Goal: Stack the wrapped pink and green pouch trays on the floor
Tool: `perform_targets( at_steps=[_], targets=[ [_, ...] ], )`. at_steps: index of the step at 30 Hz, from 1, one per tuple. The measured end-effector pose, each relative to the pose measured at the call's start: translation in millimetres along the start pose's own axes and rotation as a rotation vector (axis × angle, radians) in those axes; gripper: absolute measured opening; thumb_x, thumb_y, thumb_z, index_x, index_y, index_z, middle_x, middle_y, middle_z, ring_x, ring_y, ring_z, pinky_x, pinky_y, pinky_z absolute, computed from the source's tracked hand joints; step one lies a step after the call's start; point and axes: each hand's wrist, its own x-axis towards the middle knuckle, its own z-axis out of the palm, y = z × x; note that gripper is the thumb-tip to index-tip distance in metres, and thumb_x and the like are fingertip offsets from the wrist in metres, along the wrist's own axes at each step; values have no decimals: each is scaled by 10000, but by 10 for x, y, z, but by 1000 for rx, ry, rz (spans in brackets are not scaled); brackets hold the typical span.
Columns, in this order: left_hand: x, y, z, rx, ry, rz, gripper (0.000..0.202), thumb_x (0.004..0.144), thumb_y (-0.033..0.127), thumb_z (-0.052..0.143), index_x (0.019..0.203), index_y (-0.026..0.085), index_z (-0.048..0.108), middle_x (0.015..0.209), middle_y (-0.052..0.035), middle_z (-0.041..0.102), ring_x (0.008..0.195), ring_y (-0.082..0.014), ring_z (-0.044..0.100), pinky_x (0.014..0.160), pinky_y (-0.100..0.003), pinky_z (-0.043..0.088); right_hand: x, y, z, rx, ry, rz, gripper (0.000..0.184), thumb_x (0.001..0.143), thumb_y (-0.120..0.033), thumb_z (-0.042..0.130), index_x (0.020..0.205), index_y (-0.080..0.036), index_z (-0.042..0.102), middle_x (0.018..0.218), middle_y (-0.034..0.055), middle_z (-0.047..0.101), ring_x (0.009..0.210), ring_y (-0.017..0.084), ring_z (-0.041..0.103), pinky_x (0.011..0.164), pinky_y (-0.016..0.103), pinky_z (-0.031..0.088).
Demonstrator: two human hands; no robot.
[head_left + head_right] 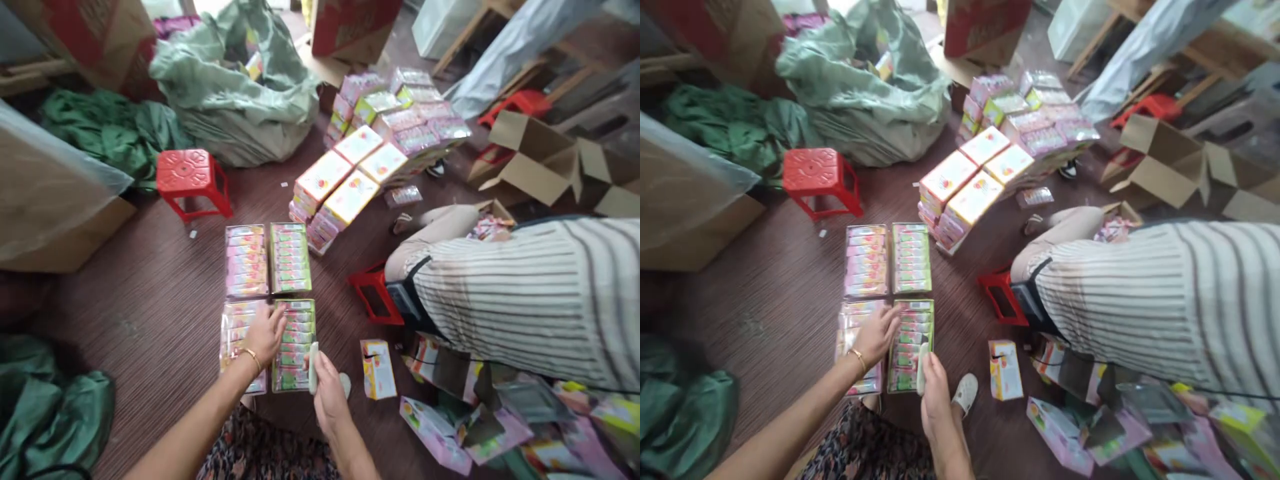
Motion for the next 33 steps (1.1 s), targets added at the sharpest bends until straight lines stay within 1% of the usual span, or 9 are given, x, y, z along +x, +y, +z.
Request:
perform_targets(
  at_steps=[3,6,10,15,18,20,25,29,33],
  targets=[
    [-419,-40,-277,-417,-244,-242,556,932,562,320,869,169,708,837,-117,687,831,-247,645,817,-392,514,-152,-296,504,271,-63,72,551,680,-731,639,901,-226,640,928,95,713,812,232,683,617,329,555],
    [-711,-74,-466,-917,-328,-483,725,778,828,387,769,154,652,690,-73,644,620,-185,594,647,-320,489,-166,-494,914,372,-181,164,474,689,-644,673,897,-220,626,842,69,701,671,205,648,543,315,524],
    [-886,-103,-701,-1298,-149,-629,769,520,847,694,811,137,648,640,-11,600,557,-111,507,556,-236,408,-106,-630,1277,382,-311,247,330,734,-495,691,875,-204,626,640,-16,588,474,124,470,435,246,410],
    [-940,-128,-949,-1541,44,-574,651,485,612,888,837,131,625,719,-9,615,634,-93,532,601,-207,449,-89,-631,1536,344,-468,289,383,615,-444,778,845,-194,602,536,-96,414,446,75,340,417,190,299],
    [-849,-315,-994,-1536,84,-553,632,483,561,888,830,158,545,666,15,602,538,-70,496,532,-193,417,106,-643,1623,83,-459,129,305,725,-437,657,916,-201,637,573,-73,474,505,103,427,491,212,382],
    [-714,-570,-993,-1417,151,-579,570,532,549,825,814,177,498,625,26,590,482,-70,465,490,-200,393,404,-722,1692,-182,-323,-118,242,813,-366,533,937,-202,660,762,-4,624,733,147,578,715,272,500],
    [-230,-1397,-921,-991,190,-664,206,711,359,616,781,179,543,485,69,487,387,-75,350,408,-205,264,1485,-902,1997,-824,22,-702,408,906,-252,369,1200,-150,634,1325,138,595,1300,218,470,1142,429,332],
    [217,-1749,-829,-880,108,-614,117,823,239,540,728,173,556,545,38,569,418,-77,412,437,-204,291,2065,-668,2200,-1230,110,-783,516,968,-293,351,1453,-162,470,1536,127,427,1484,249,243,1205,533,187],
    [798,-1825,-800,-647,44,-527,162,895,172,461,783,154,577,736,-26,689,522,-103,540,526,-223,370,2182,-444,2193,-1357,191,-830,537,1007,-307,295,1520,-176,386,1543,138,420,1498,242,227,1212,551,164]
  ],
)
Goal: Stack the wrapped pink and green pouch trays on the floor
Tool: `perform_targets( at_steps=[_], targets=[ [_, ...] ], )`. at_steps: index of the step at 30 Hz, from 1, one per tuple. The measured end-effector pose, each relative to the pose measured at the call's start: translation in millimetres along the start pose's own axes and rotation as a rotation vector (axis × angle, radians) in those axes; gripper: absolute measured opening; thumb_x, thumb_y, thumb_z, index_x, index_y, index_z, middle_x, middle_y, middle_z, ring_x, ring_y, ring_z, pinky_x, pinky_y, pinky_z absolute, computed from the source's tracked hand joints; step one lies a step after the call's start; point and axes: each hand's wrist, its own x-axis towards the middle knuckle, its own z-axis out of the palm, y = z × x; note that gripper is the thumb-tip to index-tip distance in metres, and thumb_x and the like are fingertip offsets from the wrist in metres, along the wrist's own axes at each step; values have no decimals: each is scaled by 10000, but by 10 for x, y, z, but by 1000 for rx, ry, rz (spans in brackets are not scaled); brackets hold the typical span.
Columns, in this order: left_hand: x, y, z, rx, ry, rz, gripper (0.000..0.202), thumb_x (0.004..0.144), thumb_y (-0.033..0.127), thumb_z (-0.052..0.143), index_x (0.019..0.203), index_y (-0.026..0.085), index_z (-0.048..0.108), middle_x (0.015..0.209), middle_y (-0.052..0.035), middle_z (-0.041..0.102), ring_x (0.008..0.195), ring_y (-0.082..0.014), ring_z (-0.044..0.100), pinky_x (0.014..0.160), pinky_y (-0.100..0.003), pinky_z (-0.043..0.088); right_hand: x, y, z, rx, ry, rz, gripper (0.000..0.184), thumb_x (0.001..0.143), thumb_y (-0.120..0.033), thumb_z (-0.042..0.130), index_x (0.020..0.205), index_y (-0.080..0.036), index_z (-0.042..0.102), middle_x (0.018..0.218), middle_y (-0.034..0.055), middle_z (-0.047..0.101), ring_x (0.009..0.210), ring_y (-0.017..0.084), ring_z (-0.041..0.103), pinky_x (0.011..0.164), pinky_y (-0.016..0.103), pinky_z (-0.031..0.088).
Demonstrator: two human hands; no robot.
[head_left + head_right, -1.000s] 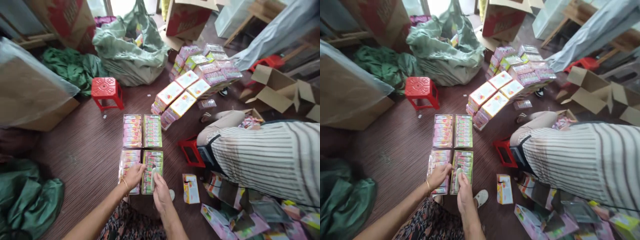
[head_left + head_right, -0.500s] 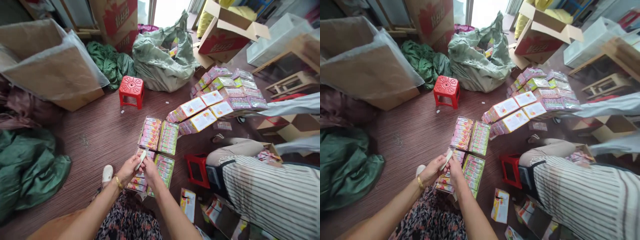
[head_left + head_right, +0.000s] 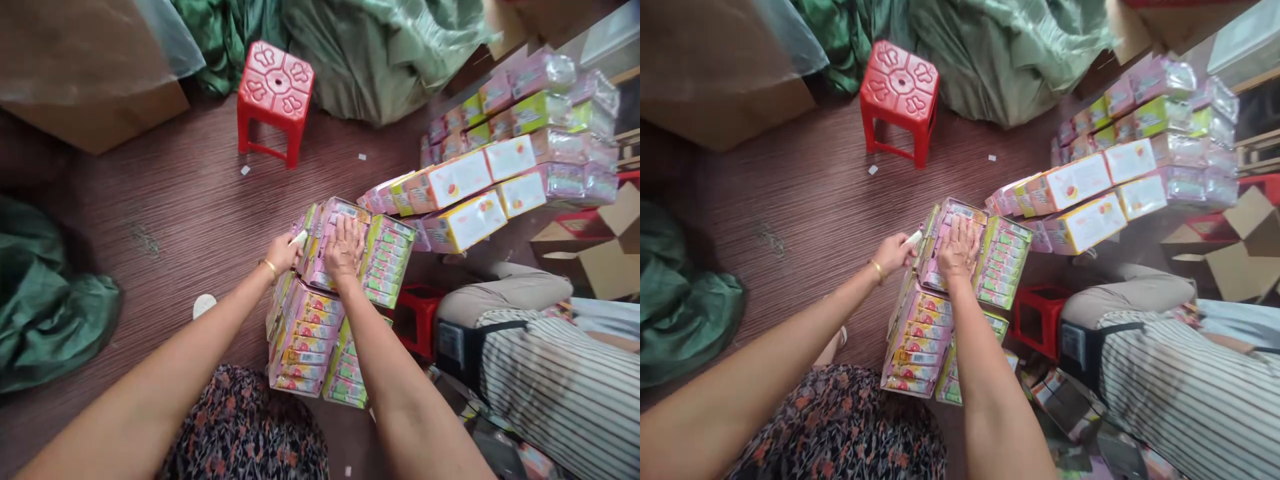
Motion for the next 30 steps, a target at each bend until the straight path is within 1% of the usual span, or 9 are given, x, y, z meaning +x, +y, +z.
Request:
perform_targets(
  at_steps=[5,9,12,16,20,22,25,28,30],
  targets=[
    [656,224,-59,345,20,182,353,958,379,466,854,151,715,913,-96,727,846,-202,634,648,-279,363,-17,30,-6,-69,-37,14,544,1016,-301,221,1520,-183,392,1545,153,411,1477,256,281,1179,579,235],
    [823,181,-113,603,-38,315,478,985,480,388,964,167,749,980,-112,735,910,-235,650,676,-304,369,-3,2,-4,-91,-37,22,550,1021,-323,219,1546,-210,338,1577,119,368,1501,237,214,1179,568,248],
    [580,-22,12,632,-136,299,518,1007,485,332,957,174,743,960,-104,739,871,-228,659,659,-305,367,-23,-22,10,-93,-56,44,548,1017,-322,227,1543,-225,345,1577,113,368,1494,236,220,1172,561,267],
    [-45,-428,140,640,-213,180,549,1025,500,257,1029,191,711,987,-108,743,908,-243,679,659,-306,365,-54,-34,21,-99,-65,70,556,1006,-307,229,1542,-223,347,1573,120,371,1477,244,260,1159,569,283],
    [-369,-747,-110,694,-354,93,468,1011,481,336,960,200,708,934,-109,743,872,-265,683,629,-309,340,-46,-30,7,-92,-63,65,567,992,-290,237,1545,-220,343,1566,126,383,1489,255,238,1143,588,293],
    [-221,-745,-282,621,-298,92,437,1011,447,347,920,193,691,904,-94,737,823,-243,670,635,-304,349,-48,-29,4,-94,-58,50,572,989,-283,243,1552,-219,325,1573,125,373,1498,251,218,1151,589,280],
    [386,-482,-342,442,-75,219,421,1015,442,325,976,197,665,956,-71,728,839,-210,649,700,-288,395,-60,-21,17,-122,-28,29,574,991,-289,241,1551,-198,322,1584,116,356,1501,245,213,1192,575,209],
    [1060,-146,-85,527,-69,269,352,991,361,388,1012,183,690,1048,-107,722,969,-246,648,782,-305,420,-60,7,45,-150,-12,4,576,987,-288,241,1547,-191,327,1593,104,340,1505,244,204,1206,562,179],
    [1249,-80,155,566,-90,276,359,990,348,382,1089,183,685,1120,-122,708,1041,-262,641,819,-316,428,-55,34,62,-162,-8,-4,580,983,-280,242,1553,-200,311,1599,102,323,1504,252,203,1199,572,189]
  ],
)
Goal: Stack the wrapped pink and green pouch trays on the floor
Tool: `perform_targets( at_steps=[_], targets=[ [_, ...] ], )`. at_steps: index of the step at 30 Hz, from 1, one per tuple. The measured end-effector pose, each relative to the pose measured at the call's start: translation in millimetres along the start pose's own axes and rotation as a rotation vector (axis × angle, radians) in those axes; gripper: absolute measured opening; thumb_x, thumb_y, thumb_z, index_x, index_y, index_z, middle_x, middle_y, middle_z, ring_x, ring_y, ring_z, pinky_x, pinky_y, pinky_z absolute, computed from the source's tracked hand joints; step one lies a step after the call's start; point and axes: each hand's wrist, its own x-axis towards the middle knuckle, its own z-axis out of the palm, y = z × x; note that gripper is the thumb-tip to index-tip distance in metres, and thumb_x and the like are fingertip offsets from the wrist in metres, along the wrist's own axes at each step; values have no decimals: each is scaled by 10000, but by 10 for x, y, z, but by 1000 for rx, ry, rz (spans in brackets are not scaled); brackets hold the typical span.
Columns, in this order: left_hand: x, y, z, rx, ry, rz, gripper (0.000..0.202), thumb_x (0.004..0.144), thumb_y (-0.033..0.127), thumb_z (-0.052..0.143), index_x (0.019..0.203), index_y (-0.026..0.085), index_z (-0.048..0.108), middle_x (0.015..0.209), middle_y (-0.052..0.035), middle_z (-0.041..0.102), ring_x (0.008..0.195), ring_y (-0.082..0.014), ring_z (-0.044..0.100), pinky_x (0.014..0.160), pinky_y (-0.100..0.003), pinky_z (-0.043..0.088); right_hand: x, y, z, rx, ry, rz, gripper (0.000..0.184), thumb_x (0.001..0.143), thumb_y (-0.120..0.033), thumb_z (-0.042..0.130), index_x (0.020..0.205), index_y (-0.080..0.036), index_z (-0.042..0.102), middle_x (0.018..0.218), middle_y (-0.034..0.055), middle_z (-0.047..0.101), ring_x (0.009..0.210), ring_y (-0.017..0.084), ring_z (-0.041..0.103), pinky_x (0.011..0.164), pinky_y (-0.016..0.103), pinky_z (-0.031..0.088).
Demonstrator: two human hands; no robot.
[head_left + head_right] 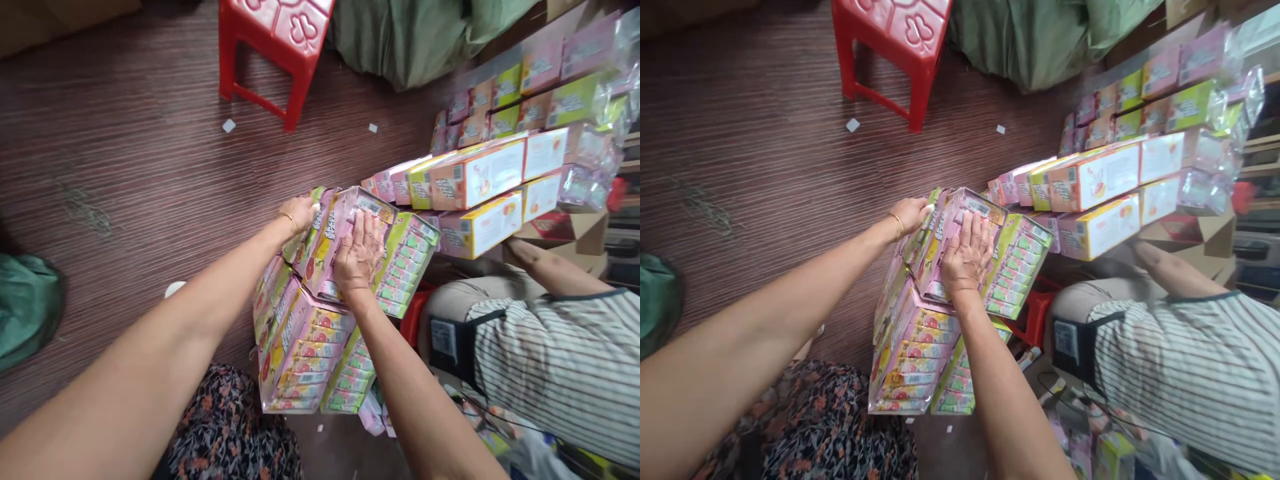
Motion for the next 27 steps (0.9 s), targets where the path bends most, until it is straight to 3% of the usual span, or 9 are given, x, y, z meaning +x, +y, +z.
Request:
perform_targets(
  at_steps=[2,5,8,10,13,17,21,24,27],
  targets=[
    [-121,15,215,-5,-50,5,383,997,379,362,1144,198,666,1123,-122,708,1033,-269,649,805,-319,433,-1,25,8,-8,5,5,583,980,-278,245,1556,-210,303,1600,102,320,1500,260,215,1193,580,195],
    [-765,-203,458,7,-199,-41,394,999,416,347,1122,228,671,1030,-117,724,937,-272,674,719,-315,418,-18,43,-4,4,1,18,582,976,-279,247,1549,-208,319,1591,106,338,1500,261,220,1193,577,199],
    [-1259,-541,463,46,-321,-62,362,987,416,380,1012,242,696,903,-98,730,835,-256,676,649,-303,374,-36,25,-17,28,-13,18,581,974,-274,251,1544,-200,331,1590,111,343,1504,257,211,1198,567,200],
    [-1169,-691,355,13,-213,-114,386,988,428,366,941,228,694,863,-91,726,794,-239,664,642,-301,363,-46,12,-11,30,-5,15,580,975,-280,250,1543,-192,333,1588,116,346,1505,255,210,1201,560,200],
    [-445,-712,216,-55,67,-141,460,1007,438,288,994,210,688,1018,-102,729,903,-237,656,700,-305,387,-57,22,17,16,32,1,581,980,-315,241,1534,-174,345,1580,123,359,1501,262,221,1197,561,207],
    [316,-580,435,2,-32,-45,418,983,415,353,1092,207,699,1145,-111,710,1034,-271,645,751,-316,417,-58,66,51,-17,56,-42,579,990,-347,226,1533,-185,345,1575,124,364,1496,265,241,1184,568,235],
    [-242,-713,824,35,-226,-38,476,1009,445,274,1162,231,671,1097,-107,722,1000,-260,668,717,-306,423,-64,63,45,-28,80,-67,578,989,-353,236,1533,-188,343,1564,136,376,1494,276,249,1180,590,238],
    [-695,-952,832,52,-313,-44,438,995,467,335,1105,243,695,1015,-109,738,928,-270,688,676,-308,411,-76,41,38,-16,98,-81,570,993,-359,242,1524,-187,358,1551,144,397,1486,283,273,1175,596,251],
    [-420,-1091,647,28,-166,-70,465,998,466,317,1085,220,702,1023,-126,734,943,-282,682,691,-322,423,-87,46,44,-5,106,-105,565,999,-353,249,1533,-195,341,1553,147,394,1489,285,267,1168,607,263]
  ],
)
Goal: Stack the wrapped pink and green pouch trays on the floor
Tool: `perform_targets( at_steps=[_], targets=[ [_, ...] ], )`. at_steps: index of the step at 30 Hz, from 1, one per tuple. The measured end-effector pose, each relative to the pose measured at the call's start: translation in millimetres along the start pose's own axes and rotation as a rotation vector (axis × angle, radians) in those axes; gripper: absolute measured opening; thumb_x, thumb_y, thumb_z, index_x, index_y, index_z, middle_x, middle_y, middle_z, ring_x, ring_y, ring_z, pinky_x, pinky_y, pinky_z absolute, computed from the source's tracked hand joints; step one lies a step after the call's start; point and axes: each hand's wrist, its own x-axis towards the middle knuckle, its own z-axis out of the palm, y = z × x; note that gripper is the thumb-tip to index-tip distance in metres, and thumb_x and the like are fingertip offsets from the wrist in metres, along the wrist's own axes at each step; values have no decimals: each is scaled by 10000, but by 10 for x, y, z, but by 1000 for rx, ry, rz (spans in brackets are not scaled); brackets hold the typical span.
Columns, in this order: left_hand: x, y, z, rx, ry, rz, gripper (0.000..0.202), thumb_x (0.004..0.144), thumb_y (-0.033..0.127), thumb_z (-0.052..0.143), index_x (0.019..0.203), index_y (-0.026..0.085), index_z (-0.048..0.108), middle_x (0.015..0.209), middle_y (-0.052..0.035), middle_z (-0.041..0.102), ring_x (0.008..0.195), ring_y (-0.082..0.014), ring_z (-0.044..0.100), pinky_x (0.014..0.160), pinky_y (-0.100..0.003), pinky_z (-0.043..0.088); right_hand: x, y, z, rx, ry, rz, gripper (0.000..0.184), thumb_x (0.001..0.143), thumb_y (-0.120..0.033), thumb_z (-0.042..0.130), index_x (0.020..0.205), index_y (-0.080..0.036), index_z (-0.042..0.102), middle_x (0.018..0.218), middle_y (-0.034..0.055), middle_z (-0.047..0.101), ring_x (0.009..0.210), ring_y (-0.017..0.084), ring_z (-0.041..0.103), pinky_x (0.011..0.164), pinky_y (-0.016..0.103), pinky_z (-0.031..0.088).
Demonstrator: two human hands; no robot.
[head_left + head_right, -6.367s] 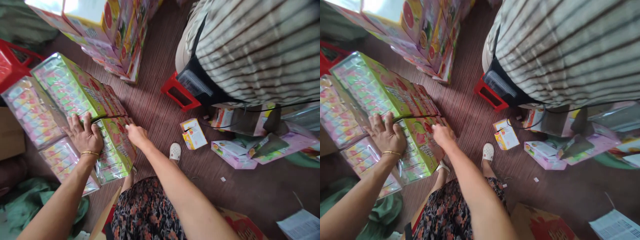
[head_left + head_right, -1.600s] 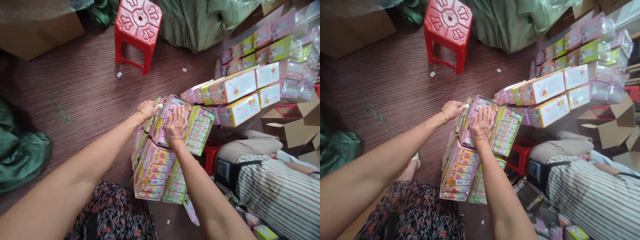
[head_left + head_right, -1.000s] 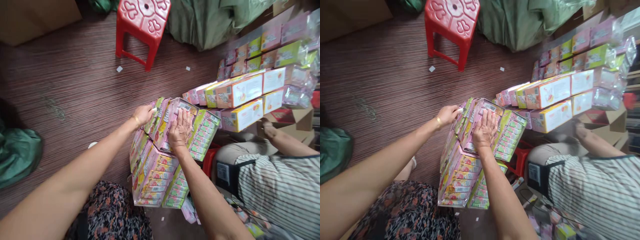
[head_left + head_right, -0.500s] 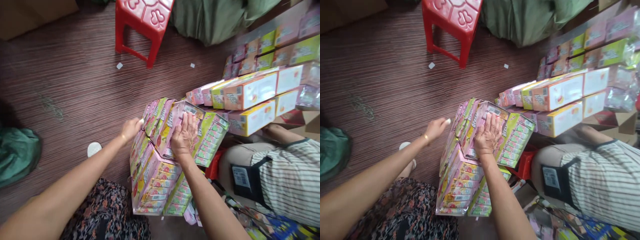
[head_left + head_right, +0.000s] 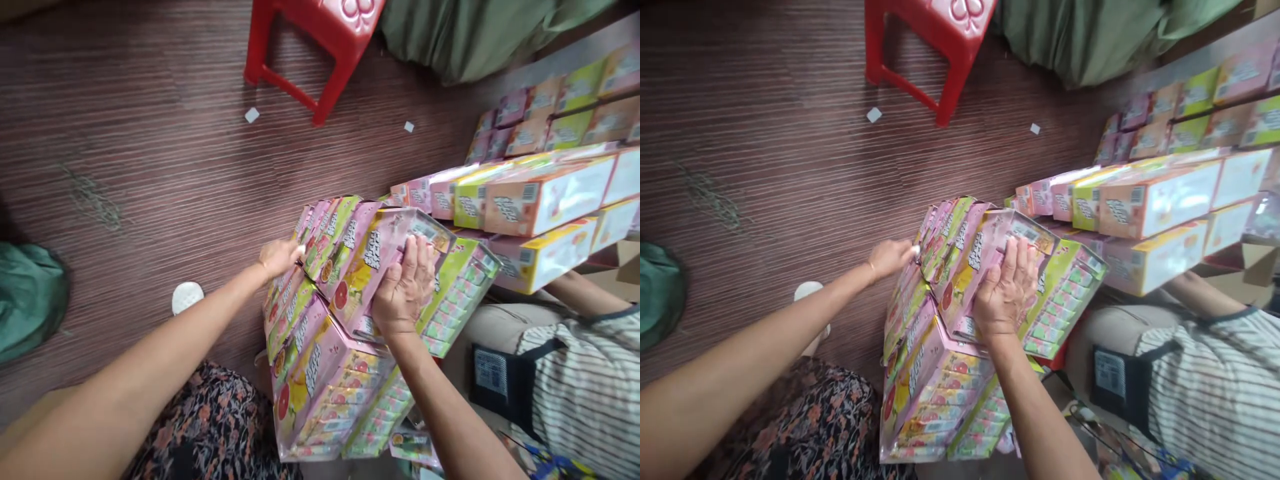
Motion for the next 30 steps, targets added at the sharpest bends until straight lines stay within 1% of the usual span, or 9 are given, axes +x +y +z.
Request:
perform_targets(
  at_steps=[3,6,11,14,16,19,23,27,30],
  targets=[
    [753,79,-175,-82,196,-19,468,1002,445,302,1151,218,683,1133,-115,715,1038,-273,660,772,-326,448,-20,38,11,-1,21,-39,563,1003,-341,249,1543,-199,323,1560,146,380,1492,294,260,1165,625,264],
    [1264,196,18,-88,99,58,421,988,401,356,1185,220,681,1214,-110,688,1117,-268,631,846,-327,453,-36,69,23,-20,41,-71,559,1010,-338,236,1549,-216,317,1567,135,372,1487,301,273,1165,630,269],
    [702,-14,611,-54,-93,65,483,1003,456,276,1163,253,684,1138,-107,715,1022,-265,670,753,-318,455,-35,34,4,-16,32,-67,557,1018,-345,240,1554,-209,308,1582,137,348,1488,306,269,1169,638,259],
    [356,-310,578,-18,-147,46,378,962,455,410,1013,254,726,996,-97,743,918,-269,690,682,-303,435,-24,3,-2,6,14,-56,556,1020,-341,255,1557,-207,303,1578,148,352,1483,322,274,1160,668,249],
    [474,-444,393,6,-115,-3,394,964,449,394,1030,232,717,1023,-121,737,937,-283,686,675,-309,430,-21,6,7,21,15,-60,555,1020,-337,257,1561,-219,294,1581,141,347,1486,324,267,1160,675,246],
    [1079,-444,181,-21,72,-83,475,994,423,278,1172,215,666,1149,-144,705,1028,-286,662,742,-328,446,-26,46,20,24,43,-92,550,1020,-334,262,1562,-243,295,1589,118,342,1486,309,276,1171,654,254],
    [1629,-291,480,-73,66,9,465,990,439,299,1180,240,674,1191,-113,698,1078,-277,646,796,-323,448,-22,81,15,-7,44,-129,548,1022,-327,253,1566,-271,280,1593,90,343,1479,290,301,1183,638,261],
    [1125,-431,983,-58,-87,2,496,998,484,258,1127,257,680,1115,-94,723,1000,-257,675,715,-297,431,-8,56,3,-10,44,-131,546,1024,-330,248,1568,-292,268,1602,70,328,1485,286,290,1191,633,253],
    [756,-669,974,-26,-142,-26,414,972,472,365,1037,248,707,1007,-101,741,924,-273,690,673,-302,417,-7,35,7,-5,48,-124,542,1025,-332,258,1566,-299,274,1596,70,342,1480,305,297,1176,653,265]
  ],
)
